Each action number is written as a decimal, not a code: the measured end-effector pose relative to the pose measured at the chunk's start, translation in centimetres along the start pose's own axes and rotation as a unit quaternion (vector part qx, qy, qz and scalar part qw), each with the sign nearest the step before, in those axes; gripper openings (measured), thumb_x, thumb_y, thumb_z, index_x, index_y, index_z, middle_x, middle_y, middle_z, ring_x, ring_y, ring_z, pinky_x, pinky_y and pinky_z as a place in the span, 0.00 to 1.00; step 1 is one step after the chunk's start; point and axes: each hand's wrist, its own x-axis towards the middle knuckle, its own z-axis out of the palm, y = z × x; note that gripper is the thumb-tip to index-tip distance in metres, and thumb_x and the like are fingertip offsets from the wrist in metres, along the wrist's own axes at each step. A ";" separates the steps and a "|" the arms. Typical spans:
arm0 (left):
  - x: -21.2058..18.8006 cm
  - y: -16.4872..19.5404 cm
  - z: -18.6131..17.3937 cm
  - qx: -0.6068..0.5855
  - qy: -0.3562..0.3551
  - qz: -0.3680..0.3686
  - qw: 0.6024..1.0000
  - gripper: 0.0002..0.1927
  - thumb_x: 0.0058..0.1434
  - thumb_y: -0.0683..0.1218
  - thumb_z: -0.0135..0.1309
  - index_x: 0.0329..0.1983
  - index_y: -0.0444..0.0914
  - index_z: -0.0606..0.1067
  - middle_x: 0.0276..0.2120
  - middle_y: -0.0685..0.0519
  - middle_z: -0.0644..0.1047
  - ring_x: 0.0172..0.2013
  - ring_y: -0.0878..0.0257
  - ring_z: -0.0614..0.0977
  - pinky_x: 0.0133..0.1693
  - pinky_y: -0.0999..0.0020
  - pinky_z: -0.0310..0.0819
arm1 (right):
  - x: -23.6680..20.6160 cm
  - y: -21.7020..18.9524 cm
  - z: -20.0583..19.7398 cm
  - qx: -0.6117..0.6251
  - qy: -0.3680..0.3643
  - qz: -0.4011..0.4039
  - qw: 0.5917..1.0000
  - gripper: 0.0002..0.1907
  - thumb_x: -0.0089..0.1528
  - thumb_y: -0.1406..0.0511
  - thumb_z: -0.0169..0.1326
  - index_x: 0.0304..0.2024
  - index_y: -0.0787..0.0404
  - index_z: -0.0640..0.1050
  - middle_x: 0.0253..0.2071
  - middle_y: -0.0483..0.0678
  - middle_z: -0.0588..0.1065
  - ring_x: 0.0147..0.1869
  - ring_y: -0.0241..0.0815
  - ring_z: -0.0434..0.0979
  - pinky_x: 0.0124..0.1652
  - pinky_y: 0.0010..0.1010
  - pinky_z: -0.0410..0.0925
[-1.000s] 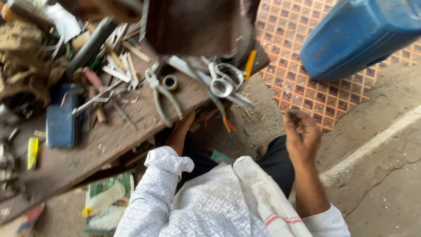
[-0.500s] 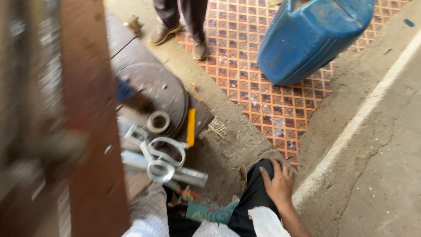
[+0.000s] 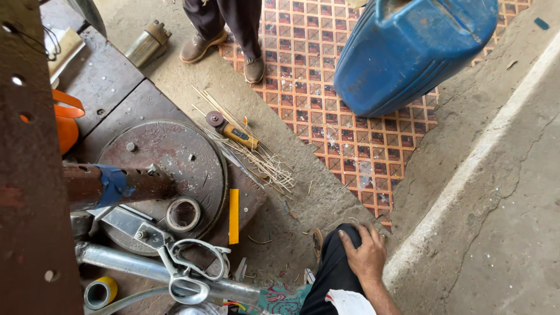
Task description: The person sits at a workbench and repairs a grinding mill machine. They fit a bearing onto the machine shaft, adjust the wire coil inside the drum, then use a yellow plastic strip to tie and secure wires inside the drum and cut the strip with scissors.
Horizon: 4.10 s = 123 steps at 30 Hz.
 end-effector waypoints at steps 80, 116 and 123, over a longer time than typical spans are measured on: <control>-36.0 -25.7 -20.7 -0.112 -0.165 0.294 0.935 0.26 0.71 0.61 0.47 0.38 0.37 0.84 0.29 0.48 0.84 0.29 0.55 0.84 0.34 0.59 0.77 | -14.1 -15.4 -8.1 0.560 -0.103 0.211 0.794 0.05 0.66 0.69 0.58 0.42 0.55 0.76 0.27 0.41 0.71 0.20 0.29 0.62 0.19 0.23 0.53; -30.8 -31.3 -23.9 -0.033 0.259 0.020 0.965 0.26 0.67 0.64 0.45 0.57 0.45 0.79 0.49 0.40 0.80 0.51 0.37 0.79 0.51 0.46 0.71 | -13.2 -8.1 -19.4 0.717 -0.163 -0.050 0.675 0.18 0.62 0.67 0.59 0.55 0.60 0.78 0.33 0.47 0.76 0.25 0.34 0.67 0.23 0.23 0.60; -29.9 -32.1 -24.3 -0.071 0.163 -0.046 0.983 0.25 0.66 0.64 0.47 0.57 0.49 0.80 0.44 0.44 0.85 0.55 0.48 0.81 0.59 0.54 0.70 | -12.8 -7.9 -19.3 0.752 -0.157 -0.138 0.626 0.20 0.63 0.72 0.64 0.58 0.65 0.79 0.28 0.42 0.73 0.24 0.32 0.68 0.22 0.27 0.60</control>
